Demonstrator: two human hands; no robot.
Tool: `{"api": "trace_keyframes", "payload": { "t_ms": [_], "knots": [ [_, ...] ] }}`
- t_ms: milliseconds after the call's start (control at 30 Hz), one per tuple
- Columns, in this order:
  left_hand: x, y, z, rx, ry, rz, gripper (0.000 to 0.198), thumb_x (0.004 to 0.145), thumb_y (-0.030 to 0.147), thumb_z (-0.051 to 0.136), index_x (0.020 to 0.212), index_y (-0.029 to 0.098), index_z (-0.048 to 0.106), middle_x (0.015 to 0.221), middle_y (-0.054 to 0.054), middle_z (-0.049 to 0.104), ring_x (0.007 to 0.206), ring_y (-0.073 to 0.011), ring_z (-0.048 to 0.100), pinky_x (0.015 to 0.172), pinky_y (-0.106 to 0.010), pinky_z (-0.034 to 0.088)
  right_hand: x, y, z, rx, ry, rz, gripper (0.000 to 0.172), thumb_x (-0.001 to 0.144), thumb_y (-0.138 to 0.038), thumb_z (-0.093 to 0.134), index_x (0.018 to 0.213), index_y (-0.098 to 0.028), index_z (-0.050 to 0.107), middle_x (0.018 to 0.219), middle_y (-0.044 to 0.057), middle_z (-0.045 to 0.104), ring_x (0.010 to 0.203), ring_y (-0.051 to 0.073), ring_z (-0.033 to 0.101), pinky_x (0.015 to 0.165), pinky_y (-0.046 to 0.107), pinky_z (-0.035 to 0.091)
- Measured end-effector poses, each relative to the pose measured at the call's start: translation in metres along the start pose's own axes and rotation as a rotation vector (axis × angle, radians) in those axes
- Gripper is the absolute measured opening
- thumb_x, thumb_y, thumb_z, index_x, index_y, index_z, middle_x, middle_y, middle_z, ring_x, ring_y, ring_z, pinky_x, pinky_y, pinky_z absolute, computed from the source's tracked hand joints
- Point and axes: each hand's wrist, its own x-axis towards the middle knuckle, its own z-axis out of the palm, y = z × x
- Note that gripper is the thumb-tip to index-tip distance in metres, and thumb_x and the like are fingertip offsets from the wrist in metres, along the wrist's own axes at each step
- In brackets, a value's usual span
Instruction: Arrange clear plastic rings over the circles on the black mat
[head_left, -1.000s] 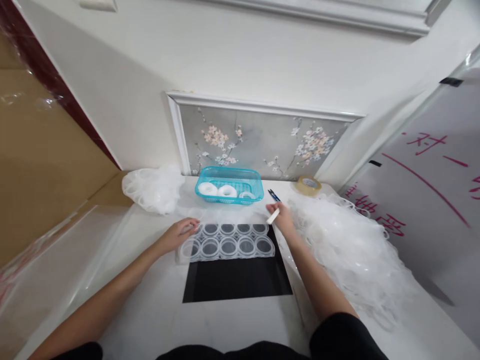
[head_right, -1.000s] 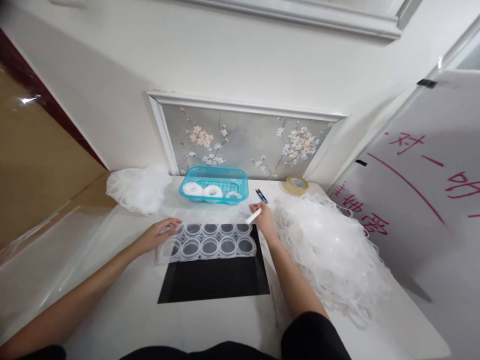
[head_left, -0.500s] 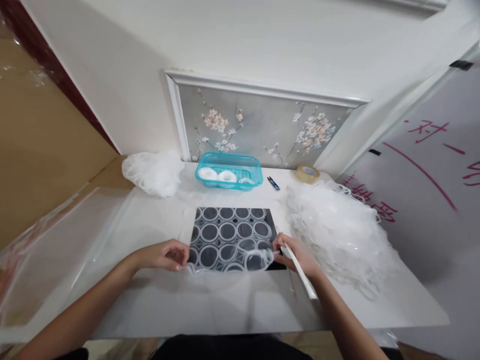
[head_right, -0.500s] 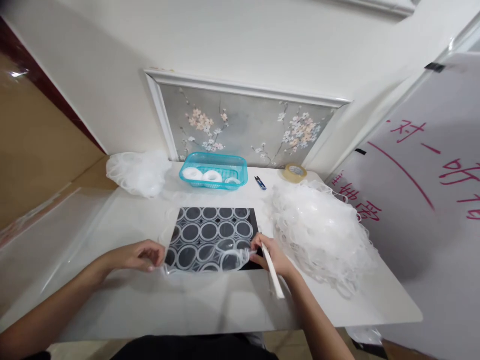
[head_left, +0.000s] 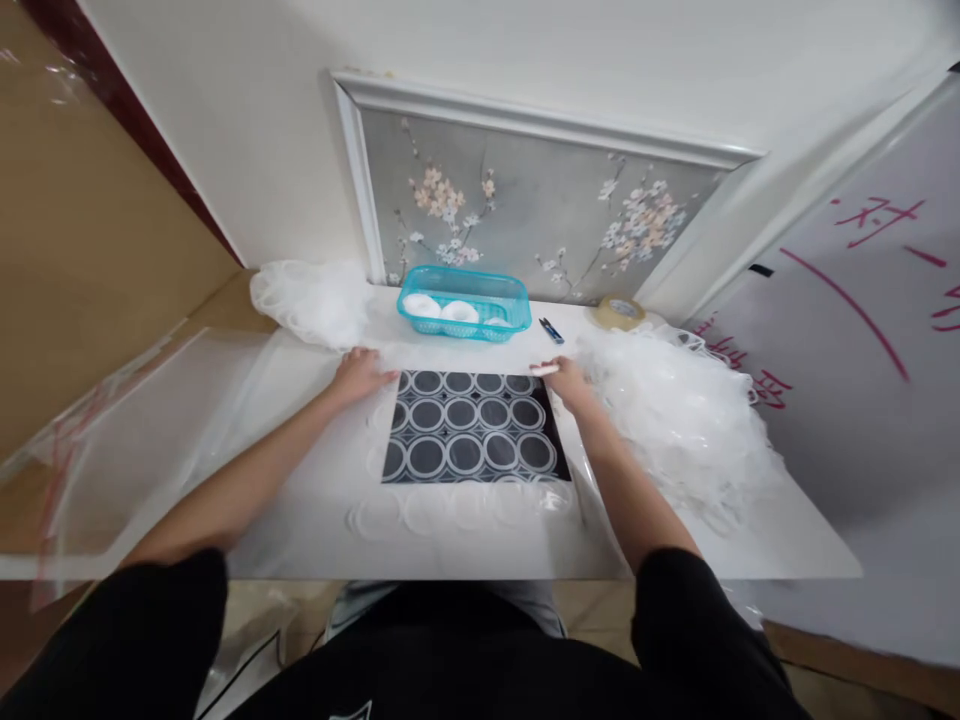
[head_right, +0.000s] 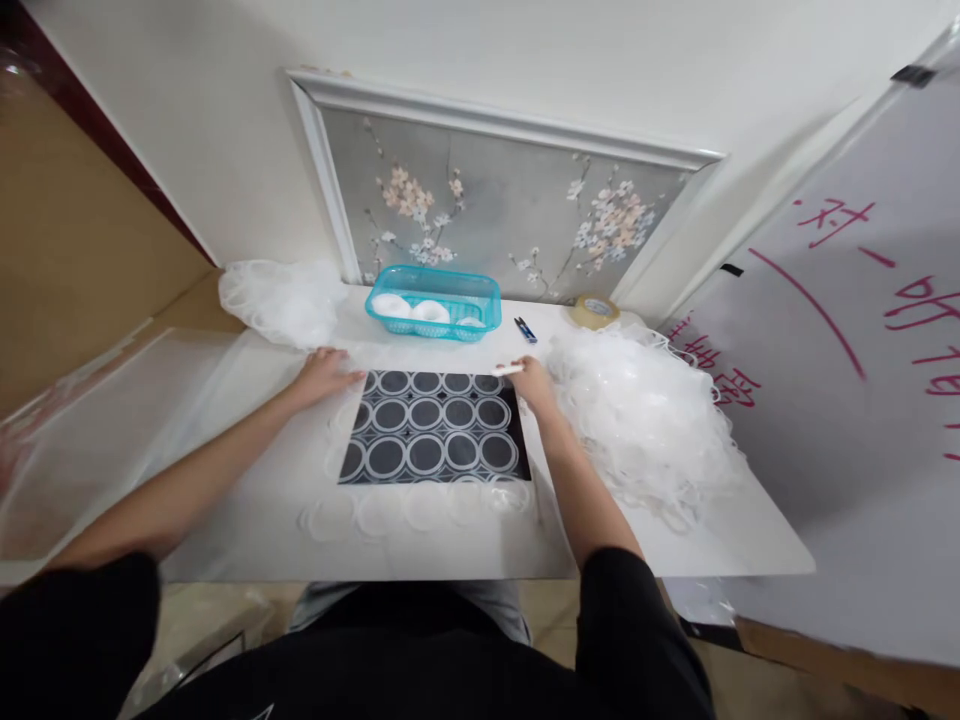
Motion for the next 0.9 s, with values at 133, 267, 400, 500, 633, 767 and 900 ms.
{"api": "trace_keyframes", "payload": {
  "t_ms": [133, 267, 400, 500, 633, 767, 900],
  "knots": [
    [0.036, 0.004, 0.009, -0.099, -0.080, -0.030, 0.031, 0.051, 0.034, 0.072, 0.070, 0.012, 0.061, 0.076, -0.008, 0.063, 0.089, -0.0313, 0.060, 0.079, -0.039, 0.046, 0.036, -0.008, 0.035, -0.007, -0.025, 0.116, 0.033, 0.058, -0.021, 0.073, 0.064, -0.021, 0.041, 0.052, -0.003, 0.053, 0.056, 0.016, 0.058, 0.050, 0.025, 0.044],
    [0.023, 0.012, 0.017, -0.282, -0.140, 0.037, 0.027, 0.057, 0.035, 0.070, 0.061, 0.016, 0.051, 0.054, 0.001, 0.056, 0.055, -0.0158, 0.056, 0.055, -0.026, 0.044, 0.030, -0.005, 0.041, -0.018, -0.010, 0.112, 0.030, 0.054, -0.009, 0.068, 0.067, -0.021, 0.043, 0.050, -0.005, 0.051, 0.055, 0.016, 0.057, 0.050, 0.024, 0.044],
    [0.016, 0.027, -0.003, -0.452, -0.053, 0.108, 0.027, 0.065, 0.034, 0.066, 0.072, 0.018, 0.046, 0.056, 0.003, 0.056, 0.047, -0.0098, 0.049, 0.049, -0.021, 0.039, 0.019, -0.015, 0.021, 0.042, 0.021, 0.050, 0.022, 0.061, -0.011, 0.058, 0.073, -0.021, 0.042, 0.056, -0.003, 0.056, 0.049, 0.014, 0.057, 0.049, 0.024, 0.046],
    [0.026, 0.045, -0.034, -0.531, 0.012, 0.174, 0.026, 0.067, 0.030, 0.066, 0.079, 0.017, 0.047, 0.061, 0.003, 0.059, 0.049, -0.0088, 0.050, 0.050, -0.019, 0.038, 0.019, -0.037, -0.001, 0.109, 0.060, -0.028, 0.021, 0.062, -0.011, 0.053, 0.073, -0.022, 0.039, 0.064, -0.002, 0.060, 0.049, 0.013, 0.058, 0.047, 0.024, 0.048],
    [0.043, 0.069, -0.067, -0.575, 0.030, 0.271, 0.027, 0.067, 0.025, 0.068, 0.087, 0.016, 0.053, 0.064, 0.003, 0.058, 0.058, -0.0105, 0.056, 0.056, -0.020, 0.042, 0.027, -0.065, -0.028, 0.156, 0.144, -0.164, 0.020, 0.059, -0.014, 0.052, 0.071, -0.022, 0.038, 0.063, -0.003, 0.059, 0.054, 0.013, 0.057, 0.049, 0.023, 0.048],
    [0.052, 0.078, -0.070, -0.535, 0.046, 0.360, 0.037, 0.072, 0.025, 0.065, 0.106, 0.017, 0.052, 0.071, 0.001, 0.061, 0.069, -0.0132, 0.061, 0.063, -0.024, 0.048, 0.033, -0.070, -0.039, 0.232, 0.189, -0.246, 0.019, 0.059, -0.020, 0.052, 0.067, -0.023, 0.035, 0.062, -0.003, 0.059, 0.062, 0.014, 0.058, 0.054, 0.024, 0.048],
    [0.049, 0.068, -0.050, -0.355, -0.081, 0.432, 0.034, 0.079, 0.036, 0.058, 0.104, 0.014, 0.057, 0.080, -0.005, 0.068, 0.079, -0.0178, 0.065, 0.075, -0.031, 0.050, 0.024, -0.050, -0.031, 0.246, 0.156, -0.213, 0.020, 0.060, -0.023, 0.051, 0.063, -0.023, 0.031, 0.065, -0.001, 0.061, 0.067, 0.014, 0.060, 0.059, 0.025, 0.048]
  ]
}}
